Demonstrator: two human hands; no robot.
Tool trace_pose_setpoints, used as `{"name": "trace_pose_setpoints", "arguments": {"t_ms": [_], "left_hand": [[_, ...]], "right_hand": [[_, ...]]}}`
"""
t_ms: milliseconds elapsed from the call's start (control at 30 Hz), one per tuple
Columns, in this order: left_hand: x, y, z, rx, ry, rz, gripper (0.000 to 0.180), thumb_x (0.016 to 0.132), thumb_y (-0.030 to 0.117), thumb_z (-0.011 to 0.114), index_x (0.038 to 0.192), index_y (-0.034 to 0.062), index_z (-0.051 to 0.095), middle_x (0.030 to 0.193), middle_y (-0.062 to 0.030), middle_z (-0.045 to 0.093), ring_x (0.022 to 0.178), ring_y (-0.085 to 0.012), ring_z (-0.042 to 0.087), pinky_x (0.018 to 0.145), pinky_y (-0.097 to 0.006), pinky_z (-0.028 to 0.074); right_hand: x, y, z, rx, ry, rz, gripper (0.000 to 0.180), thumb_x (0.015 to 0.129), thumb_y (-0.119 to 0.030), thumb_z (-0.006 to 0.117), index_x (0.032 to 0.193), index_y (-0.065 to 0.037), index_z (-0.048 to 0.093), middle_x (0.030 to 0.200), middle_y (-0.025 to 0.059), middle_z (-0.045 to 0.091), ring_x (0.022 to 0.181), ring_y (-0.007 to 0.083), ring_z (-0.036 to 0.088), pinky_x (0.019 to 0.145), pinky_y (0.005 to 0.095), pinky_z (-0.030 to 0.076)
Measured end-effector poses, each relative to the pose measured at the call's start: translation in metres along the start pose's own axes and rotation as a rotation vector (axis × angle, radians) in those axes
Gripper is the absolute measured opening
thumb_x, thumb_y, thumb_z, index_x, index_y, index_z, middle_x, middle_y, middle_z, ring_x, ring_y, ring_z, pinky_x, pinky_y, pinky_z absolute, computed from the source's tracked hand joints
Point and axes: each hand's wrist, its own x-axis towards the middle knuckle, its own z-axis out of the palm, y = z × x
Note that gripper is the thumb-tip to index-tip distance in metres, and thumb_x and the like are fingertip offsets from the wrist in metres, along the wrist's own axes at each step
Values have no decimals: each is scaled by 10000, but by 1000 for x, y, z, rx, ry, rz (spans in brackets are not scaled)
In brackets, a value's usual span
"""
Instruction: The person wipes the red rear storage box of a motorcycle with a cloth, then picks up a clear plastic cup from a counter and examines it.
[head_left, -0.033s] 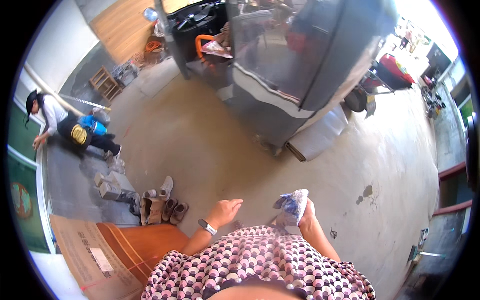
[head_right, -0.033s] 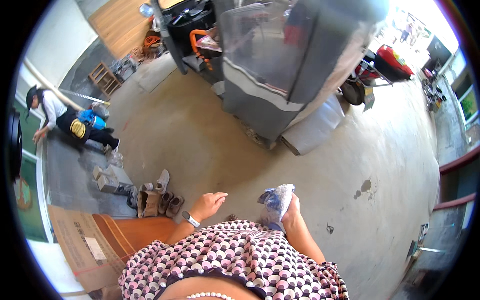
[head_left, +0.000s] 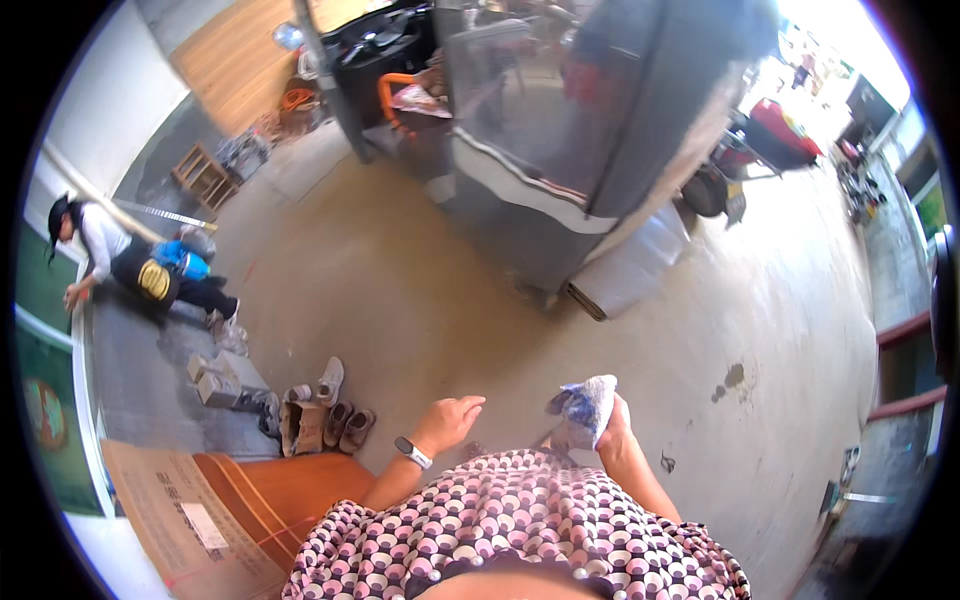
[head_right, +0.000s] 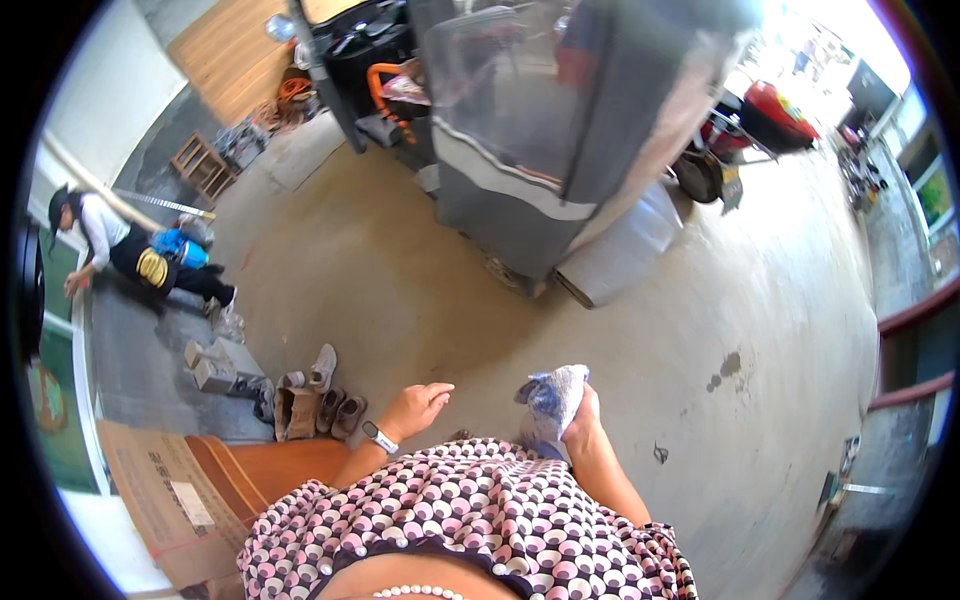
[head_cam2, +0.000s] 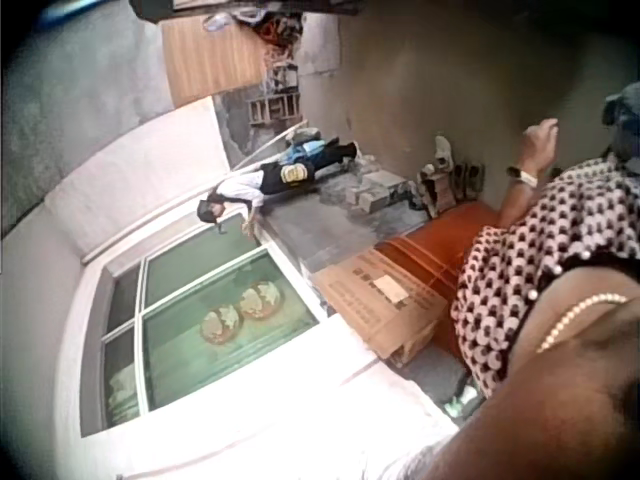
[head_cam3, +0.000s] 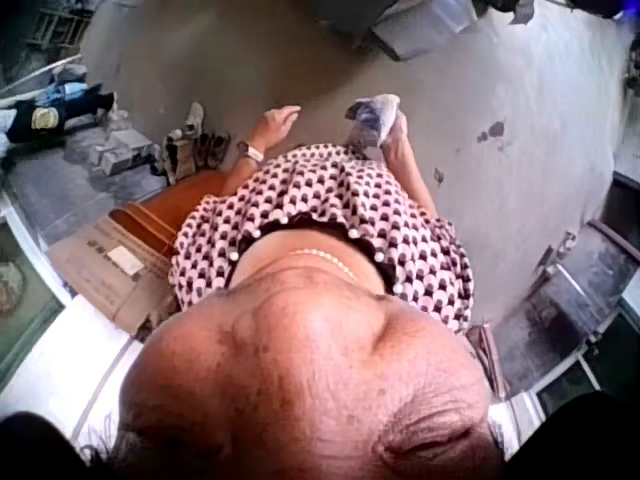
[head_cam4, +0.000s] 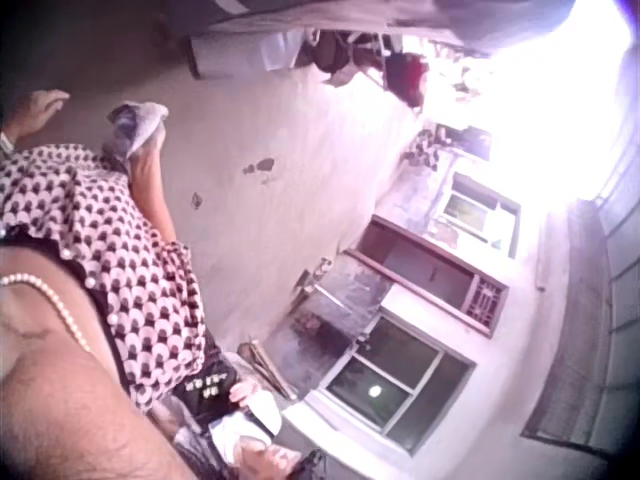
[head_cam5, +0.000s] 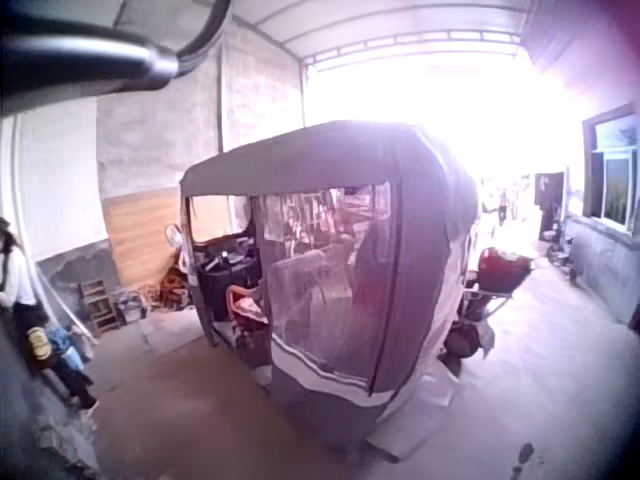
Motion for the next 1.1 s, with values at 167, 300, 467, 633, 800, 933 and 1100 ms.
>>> {"name": "trace_pose_setpoints", "arguments": {"t_ms": [167,300,467,633,800,933,1100], "left_hand": [[76,57,36,-90,-147,60,261,915,198,604,1140,70,641,992,-150,687,855,-272,680,760,-340,534],[153,126,91,-166,-307,213,316,904,187,631,1195,65,615,1023,-139,693,901,-228,687,809,-315,534],[216,198,166,-413,-793,284,498,891,169,660,1335,35,477,1105,-135,660,1040,-220,639,939,-337,497],[257,249,239,-564,-1124,251,634,872,187,690,1398,9,385,1306,-155,495,1205,-230,514,1047,-362,420],[323,273,309,-486,-1244,320,499,881,165,677,1317,5,497,1303,-137,482,1229,-221,487,1058,-360,409],[398,311,344,-579,-1204,442,380,904,150,645,1233,-12,547,1197,-97,543,1104,-162,529,945,-312,460],[500,380,357,-856,-1157,60,178,934,204,615,975,43,552,896,29,546,815,-52,499,736,-220,455]], "right_hand": [[-40,-63,8,52,-40,-169,455,982,-323,290,1110,-11,595,1111,186,647,1052,344,616,928,508,497],[-73,-126,-19,112,-79,-344,468,993,-334,282,1140,-9,585,1134,168,646,1078,323,612,977,497,469],[-115,-171,-58,124,-251,-570,373,982,-214,414,1226,38,540,1191,147,627,1096,267,610,983,415,477],[-143,-201,-77,-709,70,-1208,367,976,-156,364,1226,64,518,1146,154,625,1077,251,604,968,392,487],[-148,-267,-109,-39,-109,-1046,381,959,-156,396,1247,68,504,1199,171,595,1104,265,582,997,395,452],[-147,-353,-91,55,-95,-1030,458,957,-246,392,1277,64,498,1271,192,568,1165,295,560,1027,416,425],[-125,-458,-121,208,104,-915,338,926,-236,499,1193,-45,581,1225,126,612,1137,243,574,981,409,452]]}}
